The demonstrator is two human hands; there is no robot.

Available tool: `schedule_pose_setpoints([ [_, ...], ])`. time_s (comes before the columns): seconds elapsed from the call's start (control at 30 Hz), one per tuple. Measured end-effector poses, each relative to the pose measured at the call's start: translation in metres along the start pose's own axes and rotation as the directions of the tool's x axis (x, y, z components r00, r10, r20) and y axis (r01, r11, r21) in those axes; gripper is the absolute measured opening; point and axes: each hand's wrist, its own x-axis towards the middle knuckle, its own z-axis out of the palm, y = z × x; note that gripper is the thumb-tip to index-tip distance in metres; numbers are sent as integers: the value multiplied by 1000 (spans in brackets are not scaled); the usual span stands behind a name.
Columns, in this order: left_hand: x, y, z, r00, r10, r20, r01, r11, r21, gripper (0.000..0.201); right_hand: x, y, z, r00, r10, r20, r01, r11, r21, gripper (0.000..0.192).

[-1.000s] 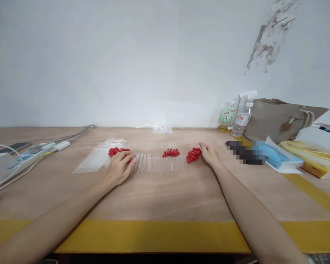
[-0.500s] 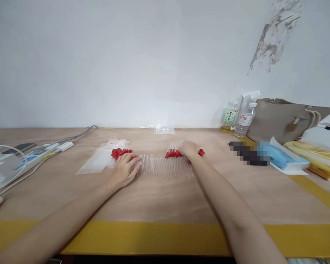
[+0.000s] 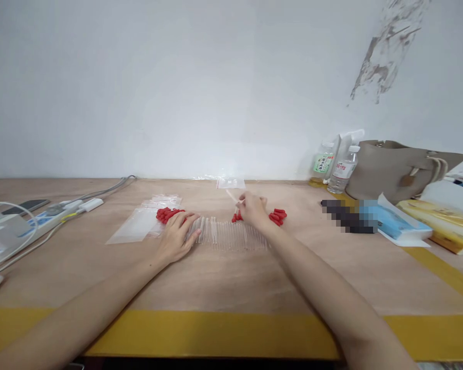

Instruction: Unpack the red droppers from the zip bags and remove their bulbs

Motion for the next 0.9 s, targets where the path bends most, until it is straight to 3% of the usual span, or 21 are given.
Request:
schedule_pose_setpoints([
  [0.07, 1, 3, -1, 998, 26, -48, -26, 1000, -3, 40, -27, -3, 4, 940, -311, -141, 320, 946, 47, 30],
  [0.1, 1, 6, -1, 996, 55, -67, -56, 998, -7, 41, -40, -4, 6, 895, -410, -174, 421, 907, 29, 30],
  [0.17, 1, 11, -1, 986, 148, -82, -150, 988, -23, 35, -65, -5, 12, 843, -497, -207, 511, 860, 16, 22],
  [0.27, -1, 20, 1, 956, 287, -63, -290, 956, -49, 21, -88, -8, 18, 815, -526, -244, 550, 834, 40, 17],
  [0.43, -3, 27, 5, 922, 388, -8, -388, 921, -30, 18, -94, -12, 29, 774, -576, -265, 615, 783, 92, 17],
  [0.6, -3, 28, 4, 917, 386, 94, -384, 922, -42, 26, -91, -7, 36, 684, -668, -294, 693, 721, -26, 23],
  [0.9, -6, 31, -5, 937, 309, 162, -285, 946, -151, 29, -91, -4, 30, 539, -785, -307, 751, 612, -247, 24],
])
